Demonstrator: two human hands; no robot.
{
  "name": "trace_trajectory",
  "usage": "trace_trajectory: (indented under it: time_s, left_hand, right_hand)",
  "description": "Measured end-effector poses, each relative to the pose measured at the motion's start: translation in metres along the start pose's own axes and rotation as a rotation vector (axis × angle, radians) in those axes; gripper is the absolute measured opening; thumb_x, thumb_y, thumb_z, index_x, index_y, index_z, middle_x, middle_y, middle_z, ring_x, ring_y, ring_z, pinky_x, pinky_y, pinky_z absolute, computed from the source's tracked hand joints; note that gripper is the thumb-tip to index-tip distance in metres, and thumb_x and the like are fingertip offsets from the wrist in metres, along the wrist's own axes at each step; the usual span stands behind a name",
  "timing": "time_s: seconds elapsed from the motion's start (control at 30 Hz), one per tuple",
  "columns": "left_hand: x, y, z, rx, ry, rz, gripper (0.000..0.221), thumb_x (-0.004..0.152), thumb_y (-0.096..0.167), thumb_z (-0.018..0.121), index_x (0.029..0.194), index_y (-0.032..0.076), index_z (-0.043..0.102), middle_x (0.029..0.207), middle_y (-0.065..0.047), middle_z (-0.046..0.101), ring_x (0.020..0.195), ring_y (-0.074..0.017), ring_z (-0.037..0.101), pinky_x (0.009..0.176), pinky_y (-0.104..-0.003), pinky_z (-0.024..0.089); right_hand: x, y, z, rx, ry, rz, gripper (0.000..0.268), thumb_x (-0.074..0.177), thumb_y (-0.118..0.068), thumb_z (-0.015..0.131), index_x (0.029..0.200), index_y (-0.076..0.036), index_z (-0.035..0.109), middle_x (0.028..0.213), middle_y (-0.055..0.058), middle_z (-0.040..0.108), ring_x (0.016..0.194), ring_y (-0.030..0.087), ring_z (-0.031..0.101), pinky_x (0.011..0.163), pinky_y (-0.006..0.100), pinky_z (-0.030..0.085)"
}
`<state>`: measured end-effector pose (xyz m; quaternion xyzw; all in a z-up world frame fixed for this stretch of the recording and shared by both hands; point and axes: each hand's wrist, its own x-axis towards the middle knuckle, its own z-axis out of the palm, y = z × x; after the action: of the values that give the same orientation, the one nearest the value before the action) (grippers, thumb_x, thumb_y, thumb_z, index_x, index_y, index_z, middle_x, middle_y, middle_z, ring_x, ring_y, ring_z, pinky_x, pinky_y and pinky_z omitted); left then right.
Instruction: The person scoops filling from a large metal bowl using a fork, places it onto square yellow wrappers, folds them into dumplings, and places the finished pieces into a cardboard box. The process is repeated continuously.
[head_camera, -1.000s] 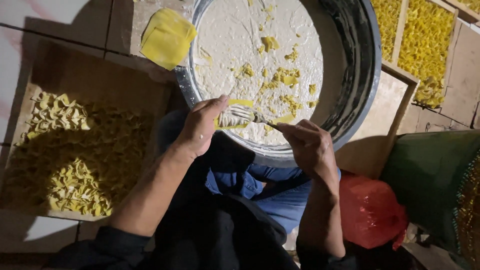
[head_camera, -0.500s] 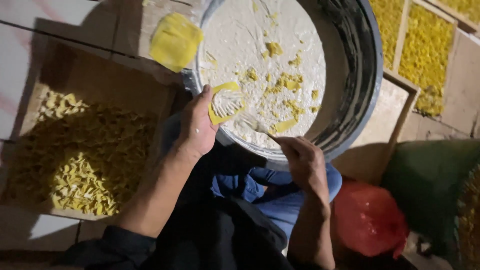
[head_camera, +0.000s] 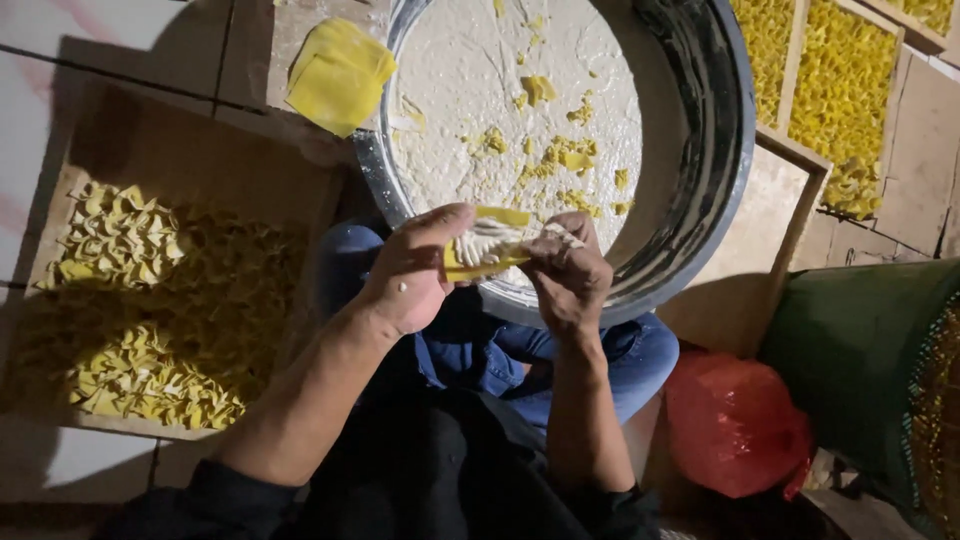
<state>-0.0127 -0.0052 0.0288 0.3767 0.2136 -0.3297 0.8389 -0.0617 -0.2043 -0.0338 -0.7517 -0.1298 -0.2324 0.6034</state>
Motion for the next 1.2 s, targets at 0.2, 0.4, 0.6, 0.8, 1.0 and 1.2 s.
trace_trajectory:
  time_s: [0.2,0.4,0.6,0.8,1.0,1.2]
  left_hand:
    - [0.008,-0.018,-0.014,0.128,-0.015,-0.018,0.027,0.087,0.028,0.072,0.105,0.009,0.074,0.086,-0.011,0.071,0.068,-0.0194,0.069,0.051,-0.021,0.05]
    - [-0.046,0.035,-0.01,0.392,-0.514,0.298,0.076,0.078,0.009,0.078,0.146,-0.004,0.047,0.121,-0.032,0.065,0.109,-0.036,0.068,0.096,-0.05,0.057]
    - [-0.03,0.007,-0.019,0.698,-0.236,0.743,0.029,0.09,0.006,0.076,0.116,-0.005,0.069,0.095,-0.024,0.076,0.093,-0.03,0.076,0.077,-0.042,0.063]
    - [-0.034,0.011,-0.002,0.807,-0.223,1.091,0.01,0.087,0.001,0.079,0.098,0.002,0.077,0.093,-0.019,0.078,0.087,-0.0356,0.078,0.072,-0.039,0.063]
    - [-0.01,-0.011,-0.017,0.909,-0.19,1.149,0.008,0.084,0.006,0.083,0.089,0.007,0.077,0.087,-0.009,0.073,0.079,-0.0245,0.075,0.071,-0.034,0.061]
    - [-0.004,-0.02,-0.031,0.952,-0.225,1.133,0.008,0.085,0.006,0.08,0.092,0.01,0.076,0.087,-0.006,0.071,0.083,-0.0252,0.073,0.076,-0.033,0.059]
  right_hand:
    - [0.018,-0.04,0.016,0.141,0.042,0.134,0.027,0.075,0.016,0.084,0.075,0.005,0.059,0.065,0.014,0.059,0.054,0.012,0.047,0.048,0.025,0.04]
    - [-0.002,-0.019,-0.011,-0.05,0.14,0.102,0.026,0.079,0.004,0.089,0.098,0.008,0.071,0.078,0.014,0.067,0.074,0.011,0.056,0.07,0.029,0.052]
    - [0.014,-0.033,0.004,0.067,0.126,-0.015,0.021,0.074,0.008,0.087,0.092,0.01,0.076,0.073,0.015,0.063,0.067,0.015,0.054,0.063,0.03,0.051]
    - [0.018,-0.042,0.007,0.014,0.058,-0.112,0.027,0.078,0.012,0.083,0.071,0.003,0.059,0.079,0.021,0.063,0.076,0.033,0.064,0.072,0.044,0.056]
    - [0.017,-0.039,0.013,0.064,-0.002,-0.067,0.036,0.077,0.013,0.083,0.068,0.0,0.051,0.071,0.019,0.059,0.066,0.031,0.063,0.065,0.041,0.056]
    - [-0.014,-0.019,-0.003,-0.177,0.014,0.025,0.039,0.077,-0.014,0.094,0.082,-0.003,0.057,0.087,0.018,0.075,0.108,0.038,0.071,0.095,0.045,0.052]
